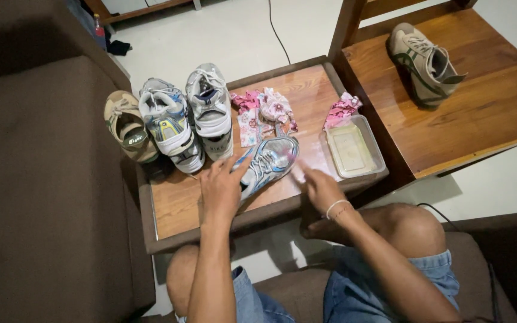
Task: The person scrubs a silver and blue sneaker with a pink toothbrush, repeatedly dipping the brush into a small container of liquid. They focus on the side panels and laces, holding the shoe steady with the left hand while scrubbing with the right.
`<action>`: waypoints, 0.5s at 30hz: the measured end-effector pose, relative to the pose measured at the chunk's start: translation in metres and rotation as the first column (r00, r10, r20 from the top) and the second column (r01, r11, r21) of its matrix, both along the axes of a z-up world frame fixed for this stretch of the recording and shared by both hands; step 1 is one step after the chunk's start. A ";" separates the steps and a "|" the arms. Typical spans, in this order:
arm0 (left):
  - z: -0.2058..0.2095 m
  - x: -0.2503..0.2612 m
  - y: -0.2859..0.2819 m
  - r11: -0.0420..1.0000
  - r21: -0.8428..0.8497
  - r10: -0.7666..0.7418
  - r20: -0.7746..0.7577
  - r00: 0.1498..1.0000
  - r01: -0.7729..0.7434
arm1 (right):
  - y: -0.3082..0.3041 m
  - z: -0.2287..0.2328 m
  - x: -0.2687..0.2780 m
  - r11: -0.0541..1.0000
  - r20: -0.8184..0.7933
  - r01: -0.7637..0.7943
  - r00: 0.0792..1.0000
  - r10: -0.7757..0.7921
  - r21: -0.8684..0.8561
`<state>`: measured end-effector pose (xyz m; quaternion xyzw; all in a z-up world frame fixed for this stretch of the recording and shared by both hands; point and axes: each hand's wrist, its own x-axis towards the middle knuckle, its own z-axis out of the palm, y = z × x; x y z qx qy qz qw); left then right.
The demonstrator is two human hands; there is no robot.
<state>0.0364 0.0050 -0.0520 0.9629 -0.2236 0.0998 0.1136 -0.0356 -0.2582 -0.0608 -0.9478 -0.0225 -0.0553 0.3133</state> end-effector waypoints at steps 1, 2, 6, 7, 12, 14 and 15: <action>0.012 -0.005 -0.003 1.000 0.000 0.002 -0.003 1.000 -0.002 | -0.001 -0.002 -0.001 1.000 -0.003 -0.002 1.000 0.002 0.000; 0.025 -0.007 -0.006 0.999 0.008 0.043 -0.059 0.997 -0.042 | -0.001 -0.002 0.000 1.000 -0.021 -0.012 1.000 0.011 -0.018; 0.019 -0.002 -0.006 0.986 0.039 0.167 -0.095 0.981 -0.164 | 0.014 -0.014 -0.017 0.974 -0.100 -0.197 0.973 0.208 0.115; 0.012 0.004 -0.005 0.985 0.038 0.168 -0.094 0.981 -0.166 | 0.012 -0.011 -0.015 0.974 -0.098 -0.198 0.973 0.210 0.113; 0.006 0.008 0.001 0.979 -0.049 0.200 -0.011 0.980 -0.200 | 0.006 -0.014 -0.004 0.972 0.120 -0.226 0.965 0.232 -0.065; 0.032 0.001 0.000 0.964 -0.046 0.248 -0.194 0.949 -0.262 | 0.000 -0.023 0.000 0.986 0.160 -0.169 0.973 0.166 0.003; 0.046 0.000 -0.002 0.949 -0.033 0.279 -0.370 0.886 -0.312 | -0.004 -0.027 0.004 0.992 0.197 -0.104 0.976 0.087 0.075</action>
